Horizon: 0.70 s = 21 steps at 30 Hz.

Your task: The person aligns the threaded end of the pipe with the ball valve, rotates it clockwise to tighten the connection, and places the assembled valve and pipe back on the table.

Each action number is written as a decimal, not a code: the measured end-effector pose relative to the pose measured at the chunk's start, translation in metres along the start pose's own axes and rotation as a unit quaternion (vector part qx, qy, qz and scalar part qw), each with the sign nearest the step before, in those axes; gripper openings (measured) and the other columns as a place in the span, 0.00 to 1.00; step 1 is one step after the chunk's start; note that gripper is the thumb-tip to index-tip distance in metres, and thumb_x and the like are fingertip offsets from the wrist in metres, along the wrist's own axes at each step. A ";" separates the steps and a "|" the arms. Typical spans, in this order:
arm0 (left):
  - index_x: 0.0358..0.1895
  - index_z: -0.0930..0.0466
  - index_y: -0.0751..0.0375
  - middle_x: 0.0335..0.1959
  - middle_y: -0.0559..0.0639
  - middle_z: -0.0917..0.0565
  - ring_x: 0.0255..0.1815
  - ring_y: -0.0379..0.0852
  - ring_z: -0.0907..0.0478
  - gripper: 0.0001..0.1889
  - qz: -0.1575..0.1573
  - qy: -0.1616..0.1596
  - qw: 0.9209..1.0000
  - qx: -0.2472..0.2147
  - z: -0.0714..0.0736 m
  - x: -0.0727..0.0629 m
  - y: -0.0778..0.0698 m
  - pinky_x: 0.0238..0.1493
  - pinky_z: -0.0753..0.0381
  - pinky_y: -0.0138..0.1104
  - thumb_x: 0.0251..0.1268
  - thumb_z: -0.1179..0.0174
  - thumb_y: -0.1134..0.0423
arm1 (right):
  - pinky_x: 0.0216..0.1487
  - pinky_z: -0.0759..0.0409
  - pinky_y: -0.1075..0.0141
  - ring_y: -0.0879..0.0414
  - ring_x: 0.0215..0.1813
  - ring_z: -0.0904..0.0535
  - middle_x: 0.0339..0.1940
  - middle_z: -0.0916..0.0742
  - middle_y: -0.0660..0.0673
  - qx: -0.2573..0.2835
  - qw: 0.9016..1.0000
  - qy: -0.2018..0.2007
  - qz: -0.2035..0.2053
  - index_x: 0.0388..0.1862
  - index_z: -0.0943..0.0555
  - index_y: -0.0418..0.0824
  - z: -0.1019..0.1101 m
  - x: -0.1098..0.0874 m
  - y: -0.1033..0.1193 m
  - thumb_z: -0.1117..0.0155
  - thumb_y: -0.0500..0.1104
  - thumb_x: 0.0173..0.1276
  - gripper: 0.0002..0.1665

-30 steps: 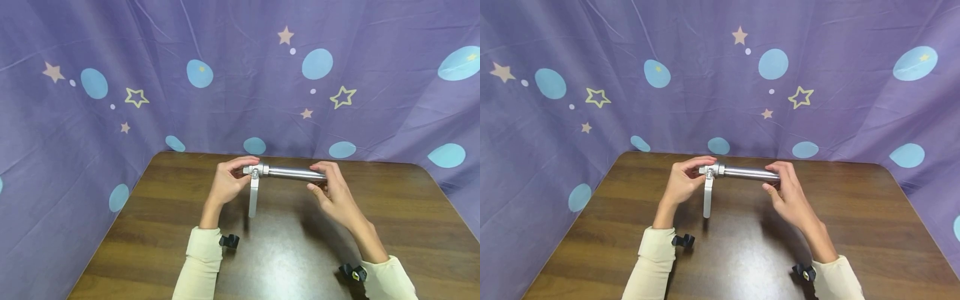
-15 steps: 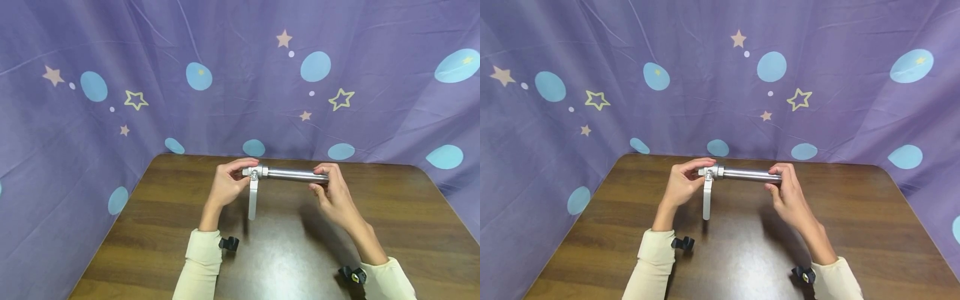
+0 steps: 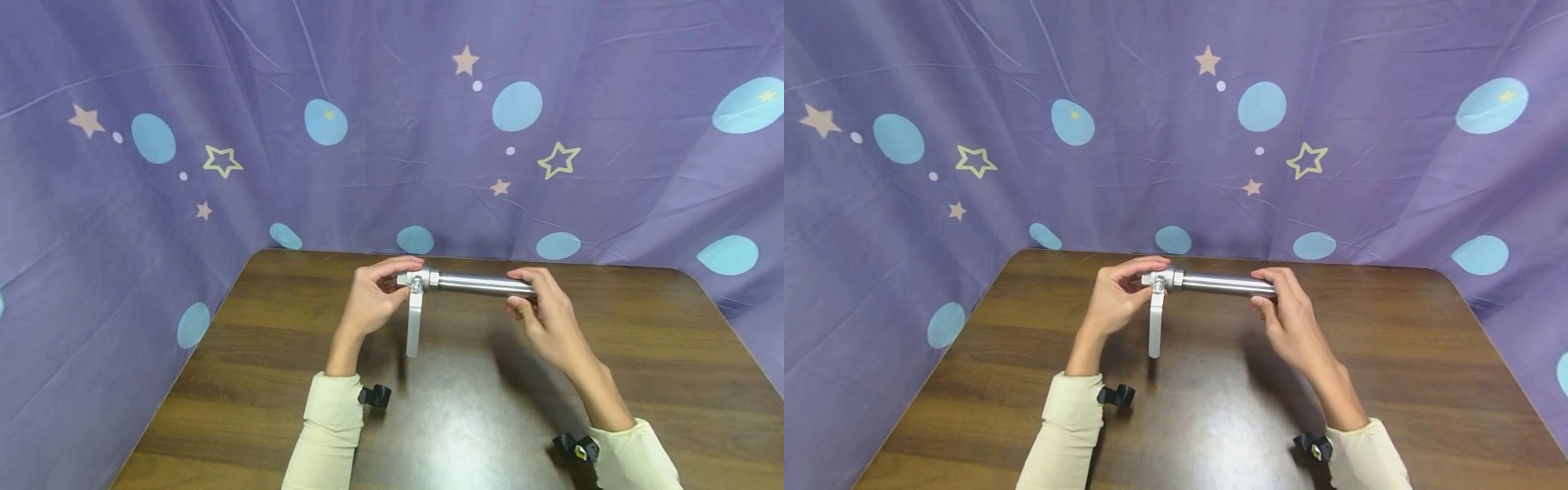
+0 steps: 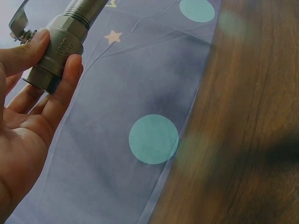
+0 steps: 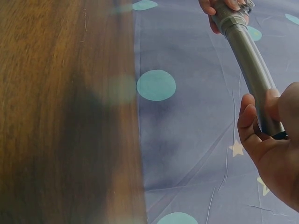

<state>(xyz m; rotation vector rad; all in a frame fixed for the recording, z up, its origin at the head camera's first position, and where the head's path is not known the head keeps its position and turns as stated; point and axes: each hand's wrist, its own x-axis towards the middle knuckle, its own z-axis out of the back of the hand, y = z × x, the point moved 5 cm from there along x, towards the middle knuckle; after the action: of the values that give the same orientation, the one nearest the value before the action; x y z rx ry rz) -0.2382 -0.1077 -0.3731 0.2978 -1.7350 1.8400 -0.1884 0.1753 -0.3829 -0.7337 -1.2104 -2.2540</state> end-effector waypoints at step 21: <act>0.51 0.12 0.77 0.58 0.70 0.12 0.59 0.39 0.13 0.21 -0.001 -0.003 1.000 0.000 0.000 0.000 0.000 0.59 0.09 0.32 0.53 0.38 0.89 | 0.42 0.15 0.82 0.63 0.40 0.14 0.54 0.15 0.40 -0.002 1.000 0.007 -0.002 0.65 0.21 0.31 0.000 -0.001 -0.001 0.35 0.23 0.71 0.24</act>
<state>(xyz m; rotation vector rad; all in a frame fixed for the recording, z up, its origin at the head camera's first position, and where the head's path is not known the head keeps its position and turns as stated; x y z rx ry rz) -0.2379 -0.1073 -0.3733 0.3057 -1.7370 1.8390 -0.1883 0.1756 -0.3842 -0.7161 -1.2027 -2.2618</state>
